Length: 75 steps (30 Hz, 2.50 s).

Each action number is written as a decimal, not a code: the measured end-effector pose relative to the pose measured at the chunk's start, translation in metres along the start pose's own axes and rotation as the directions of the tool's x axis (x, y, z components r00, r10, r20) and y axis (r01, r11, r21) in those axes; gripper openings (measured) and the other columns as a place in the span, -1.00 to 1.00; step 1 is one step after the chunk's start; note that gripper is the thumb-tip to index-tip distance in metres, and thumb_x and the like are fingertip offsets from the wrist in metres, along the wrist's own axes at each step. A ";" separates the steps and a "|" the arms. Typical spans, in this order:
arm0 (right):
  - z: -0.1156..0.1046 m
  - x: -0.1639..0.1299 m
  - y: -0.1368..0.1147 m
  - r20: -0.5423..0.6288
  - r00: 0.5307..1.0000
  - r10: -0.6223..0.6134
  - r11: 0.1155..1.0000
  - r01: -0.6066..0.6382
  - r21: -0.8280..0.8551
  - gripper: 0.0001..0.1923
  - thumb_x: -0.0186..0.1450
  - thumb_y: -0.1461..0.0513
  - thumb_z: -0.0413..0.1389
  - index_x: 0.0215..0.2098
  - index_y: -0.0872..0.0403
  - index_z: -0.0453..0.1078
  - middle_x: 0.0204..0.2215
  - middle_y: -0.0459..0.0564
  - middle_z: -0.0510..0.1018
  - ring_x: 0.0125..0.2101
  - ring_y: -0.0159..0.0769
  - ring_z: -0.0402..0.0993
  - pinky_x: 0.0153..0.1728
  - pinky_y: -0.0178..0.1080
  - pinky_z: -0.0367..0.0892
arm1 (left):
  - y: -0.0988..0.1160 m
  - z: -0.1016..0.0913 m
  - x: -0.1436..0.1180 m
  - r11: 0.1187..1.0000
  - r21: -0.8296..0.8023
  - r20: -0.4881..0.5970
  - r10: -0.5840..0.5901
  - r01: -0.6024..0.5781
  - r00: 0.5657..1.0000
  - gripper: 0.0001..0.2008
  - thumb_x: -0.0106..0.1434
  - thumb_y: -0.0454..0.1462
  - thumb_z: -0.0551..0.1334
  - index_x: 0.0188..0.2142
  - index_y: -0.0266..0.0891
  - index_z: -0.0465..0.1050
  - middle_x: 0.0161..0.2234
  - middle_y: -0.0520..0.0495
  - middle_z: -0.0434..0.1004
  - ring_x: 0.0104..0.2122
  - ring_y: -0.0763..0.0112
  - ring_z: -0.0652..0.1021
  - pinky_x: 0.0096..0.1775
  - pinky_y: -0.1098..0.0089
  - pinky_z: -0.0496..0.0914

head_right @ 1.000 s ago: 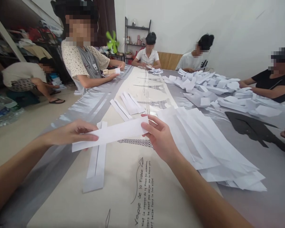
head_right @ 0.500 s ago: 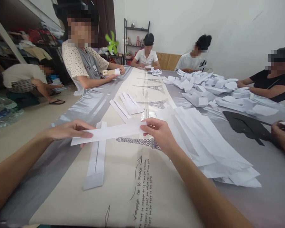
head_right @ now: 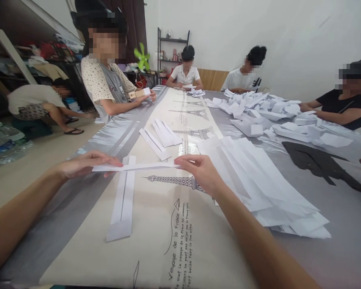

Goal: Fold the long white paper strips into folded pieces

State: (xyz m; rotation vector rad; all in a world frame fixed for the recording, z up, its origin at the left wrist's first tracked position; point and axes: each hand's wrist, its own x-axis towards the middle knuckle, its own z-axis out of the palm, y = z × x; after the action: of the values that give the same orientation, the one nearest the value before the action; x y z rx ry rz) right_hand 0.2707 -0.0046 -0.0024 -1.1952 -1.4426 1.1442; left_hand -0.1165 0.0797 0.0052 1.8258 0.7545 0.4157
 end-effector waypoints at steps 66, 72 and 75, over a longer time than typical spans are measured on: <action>0.004 0.002 0.005 -0.003 0.997 0.078 0.911 -0.070 0.407 -0.56 0.24 0.20 0.26 0.10 -0.08 0.43 -0.24 -0.04 0.59 -0.08 -0.09 0.50 0.07 0.06 0.36 | -0.007 0.029 0.027 0.899 -0.432 -0.436 -0.134 -0.077 0.890 -0.56 0.02 -0.18 0.53 -0.08 -0.14 0.62 -0.11 -0.11 0.65 -0.21 0.29 0.61 -0.19 0.45 0.49; 0.007 0.001 0.003 -0.019 0.993 0.115 0.920 -0.099 0.380 -0.57 0.23 0.18 0.27 0.07 -0.06 0.40 -0.09 0.02 0.60 0.02 -0.03 0.49 0.02 0.03 0.41 | -0.005 0.033 0.030 0.875 -0.458 -0.509 -0.117 -0.154 0.853 -0.69 0.03 -0.20 0.53 -0.20 -0.17 0.65 -0.20 -0.08 0.68 -0.27 0.36 0.60 -0.24 0.50 0.46; 0.006 0.002 0.006 -0.058 0.989 0.133 0.905 -0.097 0.415 -0.64 0.22 0.19 0.29 -0.03 -0.04 0.38 -0.05 0.06 0.60 0.02 -0.01 0.50 0.00 0.05 0.42 | -0.005 0.035 0.031 0.880 -0.447 -0.514 -0.104 -0.162 0.852 -0.69 0.03 -0.19 0.53 -0.20 -0.15 0.65 -0.21 -0.04 0.68 -0.27 0.37 0.60 -0.23 0.50 0.45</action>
State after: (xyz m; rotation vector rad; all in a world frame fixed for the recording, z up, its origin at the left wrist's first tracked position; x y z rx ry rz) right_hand 0.2651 -0.0030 -0.0091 -1.0229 -1.0088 1.3805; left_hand -0.0744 0.0766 -0.0150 1.2537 0.8937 1.0601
